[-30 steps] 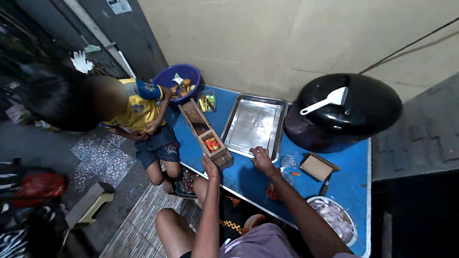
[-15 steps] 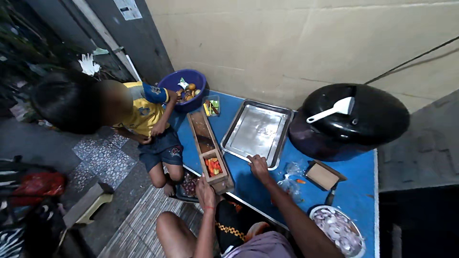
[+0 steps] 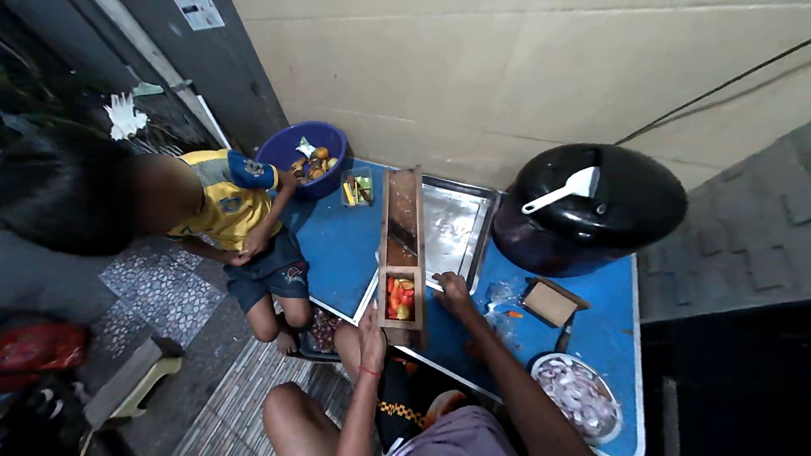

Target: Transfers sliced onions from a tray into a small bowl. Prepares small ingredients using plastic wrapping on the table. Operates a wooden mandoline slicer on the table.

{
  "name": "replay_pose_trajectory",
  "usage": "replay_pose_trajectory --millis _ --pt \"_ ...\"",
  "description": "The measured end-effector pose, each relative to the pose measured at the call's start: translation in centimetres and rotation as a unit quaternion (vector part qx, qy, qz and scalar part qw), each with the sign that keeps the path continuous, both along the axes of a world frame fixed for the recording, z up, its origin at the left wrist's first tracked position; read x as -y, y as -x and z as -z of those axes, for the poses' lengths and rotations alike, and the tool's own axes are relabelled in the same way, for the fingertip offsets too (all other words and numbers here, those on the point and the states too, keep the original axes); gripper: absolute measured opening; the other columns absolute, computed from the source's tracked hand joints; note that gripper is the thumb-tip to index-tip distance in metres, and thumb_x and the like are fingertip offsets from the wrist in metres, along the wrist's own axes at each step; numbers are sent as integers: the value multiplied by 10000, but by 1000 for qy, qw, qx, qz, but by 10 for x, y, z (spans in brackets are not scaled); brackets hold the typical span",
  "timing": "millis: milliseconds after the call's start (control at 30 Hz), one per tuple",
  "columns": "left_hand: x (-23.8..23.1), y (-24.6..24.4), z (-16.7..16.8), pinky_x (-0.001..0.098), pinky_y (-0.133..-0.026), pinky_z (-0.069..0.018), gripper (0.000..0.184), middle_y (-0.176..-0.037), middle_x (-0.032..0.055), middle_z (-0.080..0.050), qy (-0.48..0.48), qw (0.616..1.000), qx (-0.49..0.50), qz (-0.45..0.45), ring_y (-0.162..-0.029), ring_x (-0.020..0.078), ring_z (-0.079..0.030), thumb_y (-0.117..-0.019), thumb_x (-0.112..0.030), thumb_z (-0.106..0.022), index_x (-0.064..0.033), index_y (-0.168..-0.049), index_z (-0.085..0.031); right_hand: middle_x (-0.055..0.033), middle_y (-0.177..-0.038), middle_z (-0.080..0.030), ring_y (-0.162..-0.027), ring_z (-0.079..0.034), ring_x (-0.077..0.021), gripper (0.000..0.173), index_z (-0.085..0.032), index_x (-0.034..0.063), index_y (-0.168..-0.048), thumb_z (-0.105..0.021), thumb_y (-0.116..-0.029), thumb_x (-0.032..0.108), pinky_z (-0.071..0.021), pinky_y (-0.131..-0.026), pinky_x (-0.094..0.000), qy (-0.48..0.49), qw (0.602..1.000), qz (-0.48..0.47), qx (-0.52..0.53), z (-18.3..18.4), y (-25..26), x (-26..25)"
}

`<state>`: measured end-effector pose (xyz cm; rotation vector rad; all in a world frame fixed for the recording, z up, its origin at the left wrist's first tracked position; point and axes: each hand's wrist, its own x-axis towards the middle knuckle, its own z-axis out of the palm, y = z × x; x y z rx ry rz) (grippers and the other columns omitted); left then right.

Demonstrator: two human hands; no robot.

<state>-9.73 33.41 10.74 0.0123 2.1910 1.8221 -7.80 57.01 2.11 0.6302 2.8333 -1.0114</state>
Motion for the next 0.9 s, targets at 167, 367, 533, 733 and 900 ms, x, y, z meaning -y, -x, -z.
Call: replay_pose_trajectory --millis 167,367,533,733,900 --pt "-26 17 16 393 -1009 -479 399 -1230 224 -650 -3 999 3 53 -1122 222 -617 -1114 -176 -359 85 -1296 -600 -312 -1265 -657 -1193 -600 -522 376 -692 -45 -1271 -500 -950 -75 -395 -1096 -623 -32 993 -12 -110 20 -17 0" --pt "-48 26 11 387 -969 -490 420 -1181 206 -657 14 997 41 64 -1062 208 -620 -1126 -219 -345 79 -1262 -609 -270 -1280 -658 -1215 -585 -476 307 -696 -71 -1223 -565 -949 -22 -409 -1107 -555 9 995 -42 -94 24 -12 -13" --pt "-59 42 20 387 -963 -503 411 -1150 204 -671 19 996 31 80 -1039 204 -638 -1125 -204 -349 80 -1244 -620 -222 -1286 -674 -1219 -597 -435 365 -702 -3 -1263 -514 -953 -49 -398 -1116 -544 9 993 -85 -77 24 -5 -35" --pt "-77 56 29 399 -929 -520 420 -1116 191 -681 8 996 37 84 -1008 208 -648 -1125 -233 -354 60 -1228 -636 -225 -1297 -662 -1242 -582 -424 385 -691 3 -1282 -507 -951 -65 -382 -1136 -529 19 996 -79 -40 18 0 -48" --pt "-97 61 38 425 -949 -501 419 -1142 209 -668 4 996 38 85 -1035 237 -632 -1122 -245 -374 68 -1238 -628 -273 -1333 -632 -1283 -558 -446 326 -695 -69 -1236 -517 -962 -63 -373 -1159 -509 35 997 -43 -57 13 -4 -42"
